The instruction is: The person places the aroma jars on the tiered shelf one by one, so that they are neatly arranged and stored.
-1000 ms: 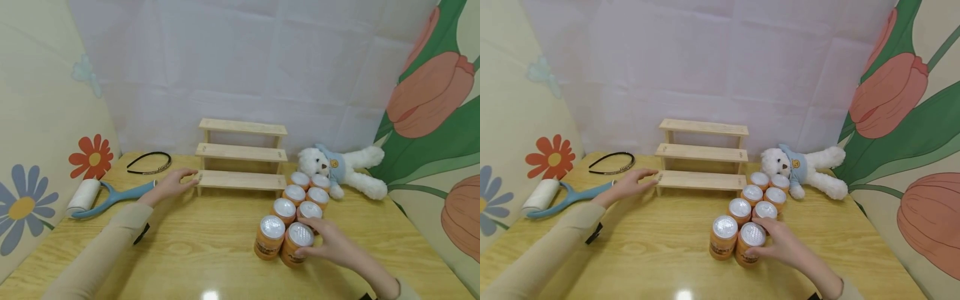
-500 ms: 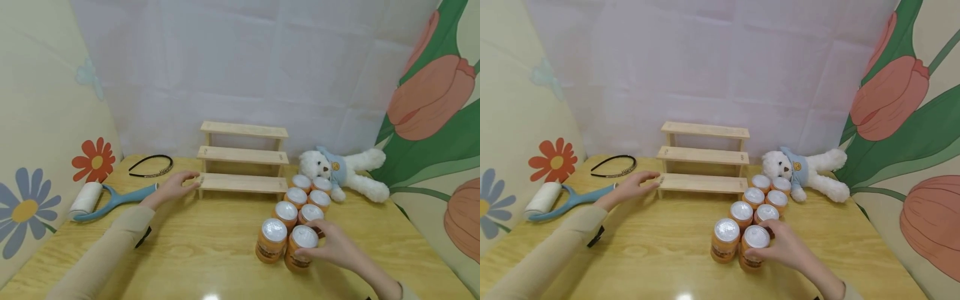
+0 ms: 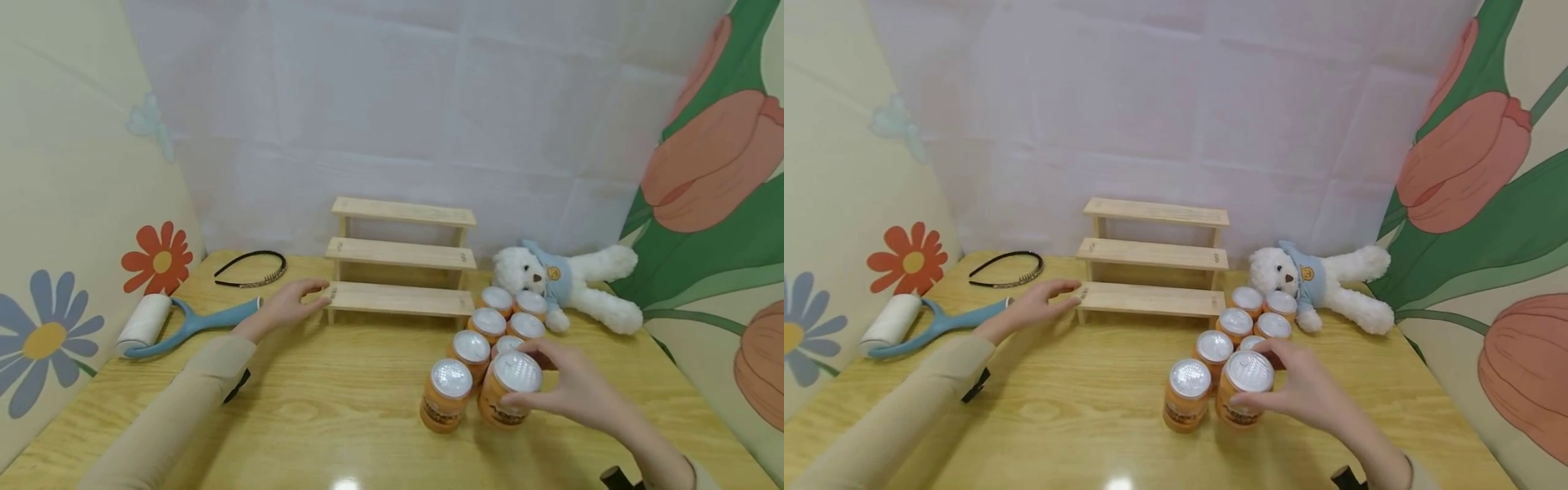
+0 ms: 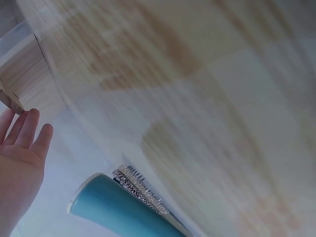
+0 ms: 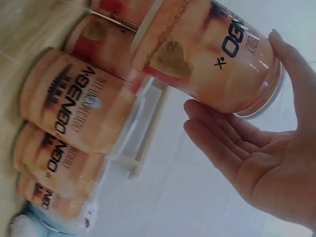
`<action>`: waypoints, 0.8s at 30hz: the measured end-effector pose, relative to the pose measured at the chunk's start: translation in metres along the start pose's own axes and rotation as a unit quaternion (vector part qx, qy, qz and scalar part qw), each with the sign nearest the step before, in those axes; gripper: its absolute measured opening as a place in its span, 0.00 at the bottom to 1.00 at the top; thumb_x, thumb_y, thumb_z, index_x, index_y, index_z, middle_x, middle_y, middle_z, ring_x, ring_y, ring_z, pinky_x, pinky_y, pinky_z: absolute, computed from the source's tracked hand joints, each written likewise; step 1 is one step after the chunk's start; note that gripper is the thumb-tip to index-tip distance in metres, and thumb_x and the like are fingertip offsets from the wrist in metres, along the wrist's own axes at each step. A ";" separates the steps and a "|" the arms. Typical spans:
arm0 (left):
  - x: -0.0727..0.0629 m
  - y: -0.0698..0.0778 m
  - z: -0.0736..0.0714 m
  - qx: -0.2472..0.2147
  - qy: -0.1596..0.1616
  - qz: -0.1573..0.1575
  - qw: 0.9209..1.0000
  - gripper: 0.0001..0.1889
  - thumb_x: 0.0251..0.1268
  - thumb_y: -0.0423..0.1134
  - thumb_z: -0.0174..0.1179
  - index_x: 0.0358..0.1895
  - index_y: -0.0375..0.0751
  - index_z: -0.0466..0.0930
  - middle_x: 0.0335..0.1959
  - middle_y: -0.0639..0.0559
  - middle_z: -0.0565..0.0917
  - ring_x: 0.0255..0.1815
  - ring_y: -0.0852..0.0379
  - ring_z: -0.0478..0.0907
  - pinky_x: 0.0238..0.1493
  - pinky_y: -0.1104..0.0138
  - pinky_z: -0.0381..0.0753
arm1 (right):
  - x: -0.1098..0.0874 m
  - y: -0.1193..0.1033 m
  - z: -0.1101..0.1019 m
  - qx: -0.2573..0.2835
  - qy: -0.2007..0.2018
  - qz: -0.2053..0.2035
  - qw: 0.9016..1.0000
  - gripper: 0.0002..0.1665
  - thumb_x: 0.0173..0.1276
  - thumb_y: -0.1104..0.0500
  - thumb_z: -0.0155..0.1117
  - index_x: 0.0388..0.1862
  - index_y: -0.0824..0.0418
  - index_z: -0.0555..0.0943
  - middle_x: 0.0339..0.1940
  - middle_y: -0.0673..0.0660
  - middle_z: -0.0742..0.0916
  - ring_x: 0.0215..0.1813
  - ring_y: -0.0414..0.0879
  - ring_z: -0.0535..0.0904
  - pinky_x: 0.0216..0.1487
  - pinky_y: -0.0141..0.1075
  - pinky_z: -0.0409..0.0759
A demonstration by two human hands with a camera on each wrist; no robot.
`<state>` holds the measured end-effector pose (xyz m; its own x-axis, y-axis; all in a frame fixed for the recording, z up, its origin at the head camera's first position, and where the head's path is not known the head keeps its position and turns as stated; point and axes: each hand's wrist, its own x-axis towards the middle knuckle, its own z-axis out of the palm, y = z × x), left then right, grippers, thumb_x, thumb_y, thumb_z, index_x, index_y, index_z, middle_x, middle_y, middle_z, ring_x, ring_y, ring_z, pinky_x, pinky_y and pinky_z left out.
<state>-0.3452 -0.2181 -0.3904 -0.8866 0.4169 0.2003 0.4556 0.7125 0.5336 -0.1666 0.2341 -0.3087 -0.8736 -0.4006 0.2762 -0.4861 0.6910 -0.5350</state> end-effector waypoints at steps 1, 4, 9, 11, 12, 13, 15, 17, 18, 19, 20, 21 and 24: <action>0.000 0.000 0.001 -0.001 -0.001 0.000 1.000 0.30 0.69 0.51 0.52 0.66 0.34 0.65 0.65 0.36 0.70 0.64 0.38 0.68 0.65 0.46 0.69 | 0.000 -0.002 -0.002 0.003 0.001 0.000 1.000 0.31 0.45 0.44 0.77 0.47 0.55 0.78 0.43 0.48 0.84 0.44 0.40 0.83 0.44 0.31 0.84; 0.001 0.000 0.002 0.000 0.002 0.001 1.000 0.29 0.69 0.50 0.53 0.66 0.33 0.66 0.64 0.35 0.71 0.64 0.37 0.68 0.65 0.45 0.69 | 0.002 -0.007 -0.006 0.002 0.009 -0.006 1.000 0.32 0.45 0.46 0.78 0.47 0.57 0.78 0.44 0.50 0.84 0.44 0.41 0.82 0.43 0.31 0.85; 0.001 0.003 0.000 0.004 0.005 -0.001 1.000 0.29 0.70 0.49 0.52 0.66 0.32 0.66 0.64 0.34 0.70 0.64 0.36 0.67 0.64 0.44 0.68 | 0.011 -0.013 -0.014 -0.001 0.023 -0.010 1.000 0.31 0.47 0.49 0.78 0.49 0.58 0.78 0.46 0.53 0.83 0.46 0.45 0.81 0.44 0.34 0.85; 0.001 0.004 -0.001 0.002 0.002 -0.005 1.000 0.29 0.70 0.49 0.52 0.66 0.32 0.65 0.64 0.34 0.70 0.64 0.36 0.67 0.65 0.44 0.68 | 0.016 -0.014 -0.017 -0.002 0.022 -0.010 1.000 0.32 0.48 0.49 0.77 0.50 0.59 0.78 0.47 0.54 0.83 0.46 0.47 0.81 0.45 0.34 0.84; 0.000 0.004 -0.001 0.003 0.000 -0.004 1.000 0.29 0.70 0.49 0.52 0.66 0.32 0.65 0.64 0.34 0.70 0.64 0.36 0.67 0.65 0.44 0.68 | 0.019 -0.015 -0.018 -0.002 0.021 -0.008 1.000 0.31 0.49 0.49 0.77 0.51 0.58 0.78 0.47 0.54 0.83 0.46 0.47 0.81 0.45 0.34 0.84; 0.000 0.004 -0.002 0.003 -0.001 -0.003 1.000 0.29 0.70 0.49 0.52 0.66 0.32 0.65 0.64 0.34 0.70 0.64 0.36 0.67 0.65 0.44 0.68 | 0.022 -0.015 -0.019 0.000 0.020 -0.006 1.000 0.31 0.50 0.49 0.76 0.51 0.58 0.78 0.47 0.54 0.83 0.47 0.47 0.81 0.45 0.33 0.84; 0.001 0.003 -0.003 0.003 -0.001 0.001 1.000 0.29 0.70 0.49 0.52 0.66 0.31 0.65 0.64 0.33 0.70 0.64 0.36 0.67 0.65 0.44 0.68 | 0.028 -0.016 -0.022 0.004 0.021 -0.003 1.000 0.30 0.51 0.49 0.75 0.51 0.57 0.78 0.47 0.53 0.83 0.46 0.46 0.80 0.45 0.33 0.84; 0.001 0.001 -0.003 0.008 0.000 0.007 1.000 0.30 0.70 0.49 0.52 0.66 0.31 0.65 0.64 0.33 0.70 0.63 0.35 0.67 0.65 0.45 0.68 | 0.034 -0.016 -0.023 0.008 0.025 0.001 1.000 0.29 0.52 0.48 0.75 0.51 0.56 0.78 0.47 0.53 0.83 0.46 0.45 0.81 0.44 0.33 0.84; 0.001 0.000 -0.003 0.008 0.000 0.010 1.000 0.30 0.70 0.49 0.52 0.66 0.30 0.65 0.64 0.33 0.70 0.63 0.35 0.68 0.65 0.45 0.68 | 0.038 -0.016 -0.024 0.011 0.027 0.005 1.000 0.29 0.53 0.48 0.74 0.52 0.56 0.78 0.47 0.53 0.83 0.45 0.45 0.80 0.44 0.33 0.84; 0.002 0.000 -0.002 0.007 0.000 0.011 1.000 0.30 0.70 0.49 0.52 0.66 0.30 0.65 0.64 0.33 0.70 0.63 0.36 0.68 0.65 0.45 0.68 | 0.041 -0.015 -0.025 0.015 0.029 0.009 0.999 0.29 0.53 0.48 0.74 0.52 0.56 0.77 0.48 0.53 0.83 0.46 0.44 0.80 0.44 0.32 0.84; 0.001 0.000 -0.002 0.008 0.000 0.012 1.000 0.30 0.70 0.50 0.52 0.66 0.30 0.65 0.64 0.33 0.70 0.63 0.35 0.68 0.65 0.45 0.68 | 0.045 -0.014 -0.025 0.020 0.030 0.014 0.999 0.29 0.54 0.48 0.73 0.53 0.56 0.77 0.47 0.53 0.83 0.45 0.44 0.80 0.44 0.32 0.84; 0.002 0.000 -0.001 0.007 0.000 0.010 1.000 0.30 0.70 0.50 0.52 0.66 0.30 0.65 0.64 0.33 0.70 0.63 0.36 0.68 0.65 0.45 0.68 | 0.048 -0.013 -0.025 0.025 0.032 0.019 0.999 0.29 0.54 0.48 0.73 0.53 0.56 0.77 0.48 0.53 0.83 0.45 0.44 0.80 0.44 0.32 0.83; 0.002 0.000 -0.001 0.006 0.002 0.007 1.000 0.30 0.69 0.49 0.53 0.66 0.31 0.65 0.64 0.34 0.70 0.63 0.36 0.68 0.65 0.45 0.68 | 0.059 -0.011 -0.027 0.055 0.035 0.030 0.997 0.30 0.56 0.49 0.72 0.55 0.57 0.76 0.48 0.55 0.82 0.44 0.44 0.81 0.43 0.32 0.84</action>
<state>-0.3465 -0.2178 -0.3892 -0.8806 0.4242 0.2113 0.4687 0.7132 0.5212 -0.2133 0.2192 -0.2644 -0.9021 -0.3160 0.2938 -0.4313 0.6411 -0.6348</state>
